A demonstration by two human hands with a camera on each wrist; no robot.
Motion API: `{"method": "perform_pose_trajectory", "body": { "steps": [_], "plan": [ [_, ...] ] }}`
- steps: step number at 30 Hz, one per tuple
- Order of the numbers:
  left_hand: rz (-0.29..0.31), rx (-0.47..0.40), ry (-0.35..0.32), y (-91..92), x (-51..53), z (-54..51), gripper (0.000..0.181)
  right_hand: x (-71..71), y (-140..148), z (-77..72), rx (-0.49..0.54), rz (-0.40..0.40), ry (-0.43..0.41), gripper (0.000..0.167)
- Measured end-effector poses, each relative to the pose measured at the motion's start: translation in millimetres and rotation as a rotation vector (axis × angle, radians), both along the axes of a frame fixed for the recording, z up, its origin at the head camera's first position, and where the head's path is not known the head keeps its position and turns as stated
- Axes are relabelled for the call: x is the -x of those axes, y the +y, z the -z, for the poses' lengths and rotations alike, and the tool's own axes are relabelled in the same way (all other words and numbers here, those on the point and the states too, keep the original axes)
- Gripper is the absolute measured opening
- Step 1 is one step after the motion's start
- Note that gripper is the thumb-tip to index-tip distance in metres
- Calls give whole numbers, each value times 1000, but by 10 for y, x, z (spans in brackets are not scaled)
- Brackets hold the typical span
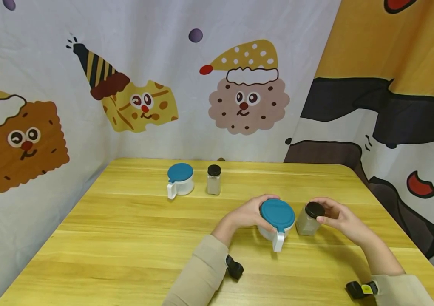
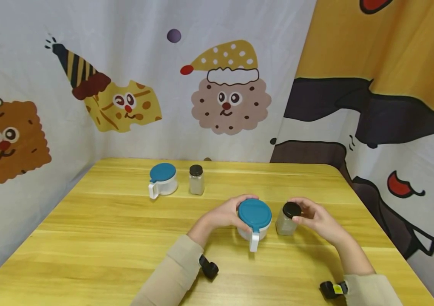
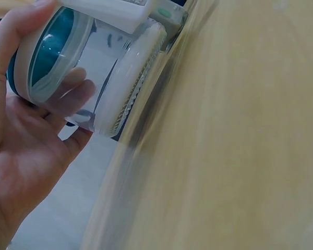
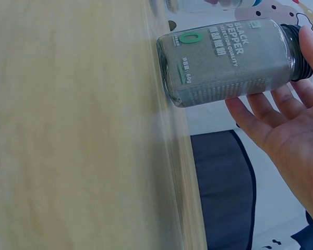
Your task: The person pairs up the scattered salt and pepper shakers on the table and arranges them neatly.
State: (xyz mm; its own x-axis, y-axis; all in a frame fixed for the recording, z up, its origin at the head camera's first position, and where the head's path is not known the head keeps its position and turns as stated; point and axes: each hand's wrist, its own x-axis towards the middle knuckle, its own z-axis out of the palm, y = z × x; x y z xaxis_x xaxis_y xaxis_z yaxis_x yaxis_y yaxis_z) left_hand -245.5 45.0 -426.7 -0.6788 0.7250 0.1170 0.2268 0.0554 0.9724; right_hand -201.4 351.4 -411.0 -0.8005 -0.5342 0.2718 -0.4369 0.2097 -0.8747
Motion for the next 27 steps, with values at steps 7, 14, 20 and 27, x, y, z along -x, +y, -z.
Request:
{"method": "perform_pose_trajectory", "body": {
  "steps": [7, 14, 20, 27],
  "plan": [
    [-9, 13, -1, -1, -2, 9, 86, -3, 8, 7, -13, 9, -1, 37],
    [-3, 6, -10, -5, 3, 12, 87, -2, 8, 6, -14, 14, 3, 38],
    [4, 7, -11, 4, 14, 29, 88, -1, 7, 7, -10, 7, -3, 38],
    [5, 11, -13, 3, 29, 66, 88, -1, 2, 4, -10, 14, -15, 39]
  ]
}}
